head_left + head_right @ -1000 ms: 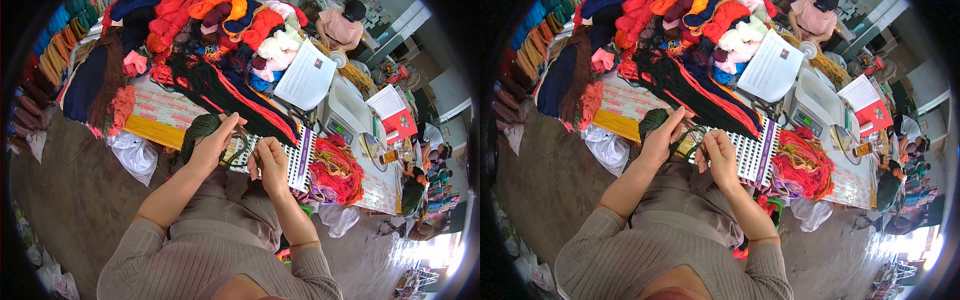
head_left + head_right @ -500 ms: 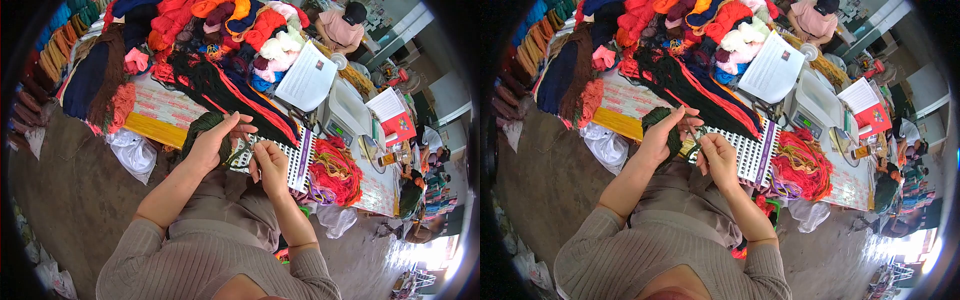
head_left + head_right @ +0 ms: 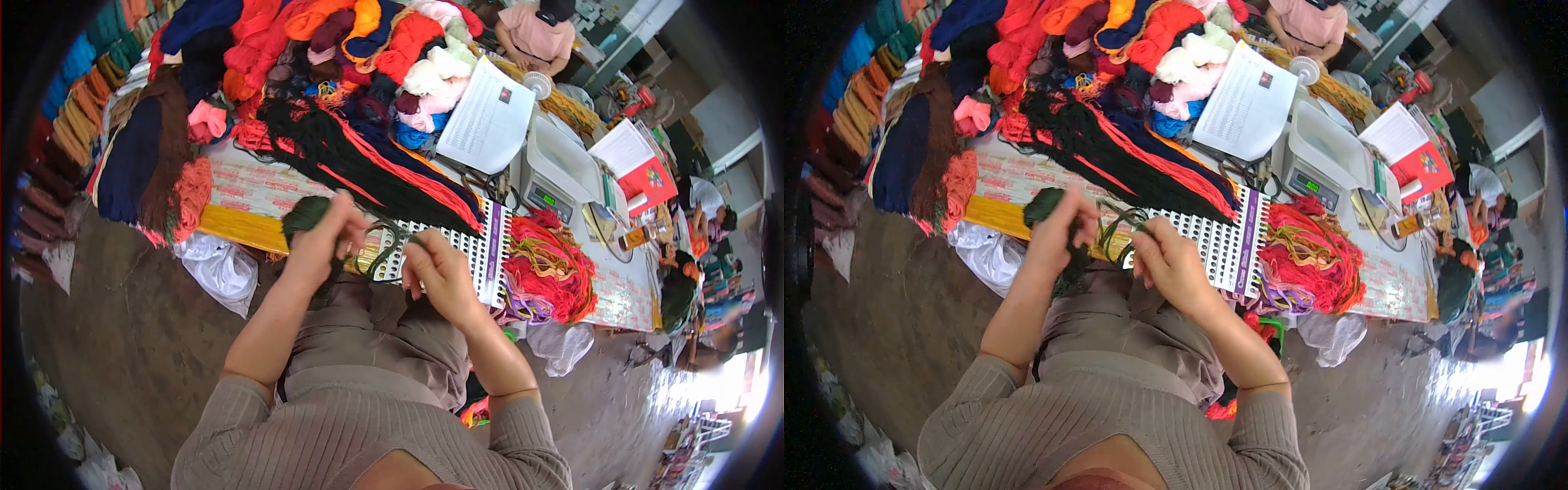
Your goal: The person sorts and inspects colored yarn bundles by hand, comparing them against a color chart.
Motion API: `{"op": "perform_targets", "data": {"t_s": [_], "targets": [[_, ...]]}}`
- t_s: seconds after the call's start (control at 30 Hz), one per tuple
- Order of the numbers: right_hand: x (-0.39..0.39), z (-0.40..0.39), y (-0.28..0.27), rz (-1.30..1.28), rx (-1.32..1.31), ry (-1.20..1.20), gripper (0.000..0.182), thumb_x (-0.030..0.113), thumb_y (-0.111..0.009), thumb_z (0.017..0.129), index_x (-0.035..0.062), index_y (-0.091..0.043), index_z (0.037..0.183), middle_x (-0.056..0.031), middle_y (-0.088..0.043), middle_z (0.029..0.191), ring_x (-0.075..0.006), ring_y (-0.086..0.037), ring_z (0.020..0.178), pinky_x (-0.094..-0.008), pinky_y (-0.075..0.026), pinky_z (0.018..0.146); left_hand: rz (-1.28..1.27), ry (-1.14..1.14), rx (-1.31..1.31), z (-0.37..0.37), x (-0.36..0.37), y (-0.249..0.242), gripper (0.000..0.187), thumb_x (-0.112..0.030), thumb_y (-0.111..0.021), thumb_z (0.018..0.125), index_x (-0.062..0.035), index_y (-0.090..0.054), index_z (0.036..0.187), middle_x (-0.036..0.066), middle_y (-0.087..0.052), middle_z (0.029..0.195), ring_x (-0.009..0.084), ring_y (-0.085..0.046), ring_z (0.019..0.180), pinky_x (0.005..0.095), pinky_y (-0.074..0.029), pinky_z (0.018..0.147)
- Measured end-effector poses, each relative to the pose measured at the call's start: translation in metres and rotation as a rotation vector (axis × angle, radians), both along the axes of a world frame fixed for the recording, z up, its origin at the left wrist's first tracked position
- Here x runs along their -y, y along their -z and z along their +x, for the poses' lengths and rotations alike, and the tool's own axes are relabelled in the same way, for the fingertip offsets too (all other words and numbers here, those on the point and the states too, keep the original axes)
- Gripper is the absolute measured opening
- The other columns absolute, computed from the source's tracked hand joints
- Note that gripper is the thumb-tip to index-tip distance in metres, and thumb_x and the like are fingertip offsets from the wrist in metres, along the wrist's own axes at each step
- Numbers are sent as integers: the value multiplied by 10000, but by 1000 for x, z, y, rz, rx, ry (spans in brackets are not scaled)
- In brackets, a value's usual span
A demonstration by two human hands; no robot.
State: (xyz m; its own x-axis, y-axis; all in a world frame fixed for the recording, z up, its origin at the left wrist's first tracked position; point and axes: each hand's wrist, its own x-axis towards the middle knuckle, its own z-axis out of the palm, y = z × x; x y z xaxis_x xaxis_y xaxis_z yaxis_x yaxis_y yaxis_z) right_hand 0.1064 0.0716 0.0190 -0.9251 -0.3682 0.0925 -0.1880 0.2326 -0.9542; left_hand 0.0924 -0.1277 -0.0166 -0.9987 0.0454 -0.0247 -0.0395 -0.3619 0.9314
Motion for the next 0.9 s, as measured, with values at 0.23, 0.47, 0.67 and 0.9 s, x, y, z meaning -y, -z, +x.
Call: {"op": "perform_targets", "data": {"t_s": [0.23,0.47,0.67,0.9], "targets": [[17,-2,-37,333,-847,-32,183,14,-648,714,21,-519,843,-137,-515,1118,-342,-470,1062,-414,-397,858,175,654,-53,14,-11,3,464,-245,-644,812,-33,-453,1178,74,-606,757,97,-476,462,199,-313,407],[-76,-44,-61,-872,-318,162,222,208,-504,921,-4,-528,982,-138,-553,1130,-262,-529,1094,-424,-401,996,226,314,60,6,54,27,173,-191,-654,823,-81,-523,805,58,-565,722,59,-387,467,198,-272,408],[-191,-49,-56,-1416,129,15,211,189,-419,964,-17,-459,936,-59,-466,818,-100,-375,646,-235,-317,562,-130,65,132,14,134,37,163,-188,-643,832,-47,-577,879,61,-590,714,73,-418,481,197,-315,462],[-359,-54,-72,-1059,-503,1057,245,218,-513,920,76,-446,732,40,-331,583,-87,-267,478,-230,-239,458,192,-52,-157,8,183,39,231,-251,-493,933,-43,-580,984,51,-596,912,54,-363,475,196,-275,455]]}}
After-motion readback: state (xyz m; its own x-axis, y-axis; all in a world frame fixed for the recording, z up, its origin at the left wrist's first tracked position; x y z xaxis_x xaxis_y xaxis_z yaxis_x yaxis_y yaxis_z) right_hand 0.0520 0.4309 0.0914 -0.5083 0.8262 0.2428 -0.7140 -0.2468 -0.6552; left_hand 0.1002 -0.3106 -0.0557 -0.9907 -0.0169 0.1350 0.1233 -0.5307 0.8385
